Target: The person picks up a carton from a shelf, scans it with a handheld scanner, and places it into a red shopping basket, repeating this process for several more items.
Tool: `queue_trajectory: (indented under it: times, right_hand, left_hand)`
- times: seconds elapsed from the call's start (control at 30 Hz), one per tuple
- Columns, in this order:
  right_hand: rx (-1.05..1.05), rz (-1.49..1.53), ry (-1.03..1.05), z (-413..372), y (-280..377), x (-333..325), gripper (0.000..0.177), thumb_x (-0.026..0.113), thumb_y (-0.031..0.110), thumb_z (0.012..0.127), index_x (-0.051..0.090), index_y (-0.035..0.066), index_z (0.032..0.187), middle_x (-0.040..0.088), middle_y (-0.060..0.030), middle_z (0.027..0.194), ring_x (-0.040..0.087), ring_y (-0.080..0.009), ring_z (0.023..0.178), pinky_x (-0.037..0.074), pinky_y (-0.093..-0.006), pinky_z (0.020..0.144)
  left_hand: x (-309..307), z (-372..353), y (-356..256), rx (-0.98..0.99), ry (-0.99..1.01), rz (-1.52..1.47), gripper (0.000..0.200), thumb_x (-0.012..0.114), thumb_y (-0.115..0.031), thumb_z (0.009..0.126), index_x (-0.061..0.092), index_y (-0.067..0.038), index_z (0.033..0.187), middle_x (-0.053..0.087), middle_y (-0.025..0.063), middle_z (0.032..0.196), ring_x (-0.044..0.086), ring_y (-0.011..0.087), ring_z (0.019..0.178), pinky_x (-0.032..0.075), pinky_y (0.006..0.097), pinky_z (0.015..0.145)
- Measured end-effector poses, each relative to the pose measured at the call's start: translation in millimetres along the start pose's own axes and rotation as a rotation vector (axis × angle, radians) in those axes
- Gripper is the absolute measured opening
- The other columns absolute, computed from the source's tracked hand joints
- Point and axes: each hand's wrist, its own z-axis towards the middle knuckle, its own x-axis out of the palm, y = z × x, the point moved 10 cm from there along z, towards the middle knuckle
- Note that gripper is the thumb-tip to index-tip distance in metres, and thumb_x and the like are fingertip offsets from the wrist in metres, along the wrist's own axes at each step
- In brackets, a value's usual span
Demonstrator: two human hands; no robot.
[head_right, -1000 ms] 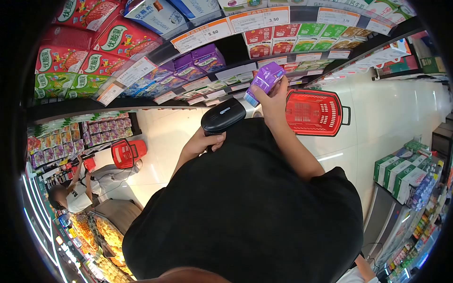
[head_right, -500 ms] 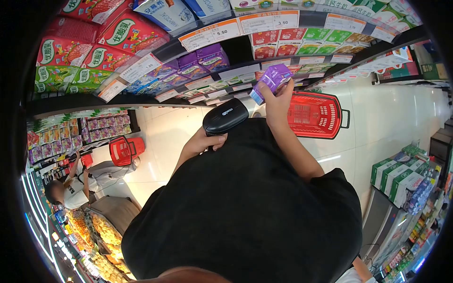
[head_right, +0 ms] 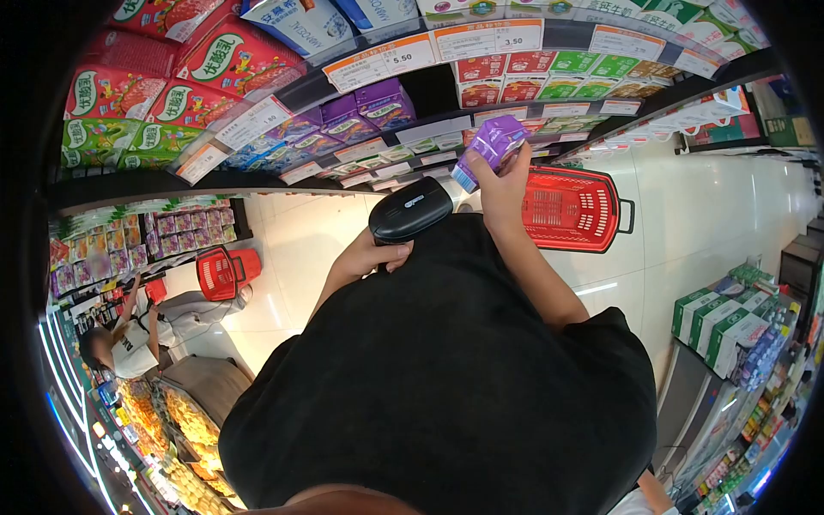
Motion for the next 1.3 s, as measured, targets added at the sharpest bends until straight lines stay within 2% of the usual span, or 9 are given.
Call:
queue_trajectory:
  times: [0.4,0.5,0.53,0.63,0.67,0.77,0.97,1.23,1.3]
  right_hand:
    - [0.046,0.025,0.048,3,-8,4,0.058,0.069,-0.002,0.08,0.037,0.003,0.129,0.056,-0.0125,0.118,0.059,-0.0188,0.105,0.05,-0.0333,0.091]
    - [0.17,0.345,0.245,-4,-6,29,0.07,0.07,-0.003,0.076,0.034,0.003,0.135,0.055,-0.0133,0.121,0.058,-0.0223,0.11,0.049,-0.0374,0.095]
    - [0.152,0.292,0.339,-8,-2,38,0.075,0.071,-0.002,0.074,0.032,0.004,0.138,0.055,-0.0131,0.121,0.057,-0.0236,0.112,0.048,-0.0392,0.097]
    - [0.143,0.165,0.52,-5,6,62,0.085,0.075,-0.003,0.069,0.03,0.005,0.141,0.052,-0.0123,0.125,0.053,-0.0248,0.119,0.045,-0.0409,0.101]
    - [0.073,0.05,0.534,-1,8,67,0.088,0.076,-0.004,0.068,0.029,0.005,0.141,0.05,-0.0116,0.126,0.051,-0.0241,0.121,0.044,-0.04,0.102]
    - [-0.043,-0.055,0.538,2,17,96,0.095,0.08,-0.007,0.063,0.027,0.004,0.142,0.045,-0.0103,0.13,0.048,-0.022,0.123,0.042,-0.0376,0.102]
    - [-0.331,-0.068,0.458,4,40,141,0.094,0.079,-0.011,0.065,0.023,0.005,0.139,0.043,-0.0121,0.128,0.05,-0.0228,0.119,0.046,-0.0379,0.099]
    - [-0.336,-0.172,0.472,17,27,168,0.094,0.083,-0.005,0.066,0.02,0.0,0.135,0.042,-0.0157,0.128,0.05,-0.0225,0.118,0.045,-0.0369,0.101]
    - [-0.437,-0.306,0.497,18,36,183,0.094,0.084,-0.002,0.067,0.02,0.0,0.136,0.045,-0.0167,0.127,0.053,-0.0218,0.115,0.045,-0.0344,0.099]
  left_hand:
    - [-3,-2,4,-0.009,-0.017,-0.018,0.064,0.067,-0.003,0.084,0.035,0.001,0.139,0.055,0.0028,0.075,0.047,0.0085,0.056,0.04,0.0242,0.054]
    - [1,-4,3,-0.034,0.058,0.007,0.063,0.069,-0.005,0.084,0.037,0.0,0.138,0.056,0.0033,0.077,0.047,0.0083,0.056,0.04,0.0242,0.054]
    - [1,-7,1,-0.057,0.057,0.072,0.045,0.07,-0.011,0.083,0.05,0.0,0.122,0.056,0.0041,0.079,0.051,0.0094,0.062,0.041,0.0243,0.057]
    - [5,-9,-2,-0.099,0.07,0.153,0.062,0.073,-0.009,0.08,0.044,0.0,0.134,0.06,0.0045,0.09,0.055,0.0095,0.07,0.044,0.0234,0.06]
    - [0,-2,8,-0.024,0.105,0.23,0.076,0.075,-0.009,0.078,0.036,-0.001,0.143,0.061,0.0041,0.098,0.057,0.0095,0.076,0.045,0.0227,0.063]
    - [7,-1,7,-0.107,0.139,0.308,0.075,0.076,-0.011,0.077,0.038,-0.002,0.141,0.061,0.0044,0.098,0.057,0.0101,0.076,0.046,0.0232,0.062]
    - [4,-8,10,-0.147,0.102,0.205,0.071,0.075,-0.014,0.079,0.037,-0.001,0.138,0.058,0.0036,0.078,0.053,0.0094,0.061,0.042,0.0241,0.053]
    - [2,-13,10,-0.087,0.085,0.071,0.056,0.071,-0.009,0.081,0.046,-0.001,0.131,0.055,0.0028,0.072,0.049,0.0095,0.057,0.041,0.0252,0.052]
    - [7,-12,10,-0.101,0.129,0.089,0.069,0.071,-0.01,0.082,0.034,-0.001,0.139,0.053,0.0017,0.072,0.047,0.0082,0.056,0.039,0.0244,0.052]
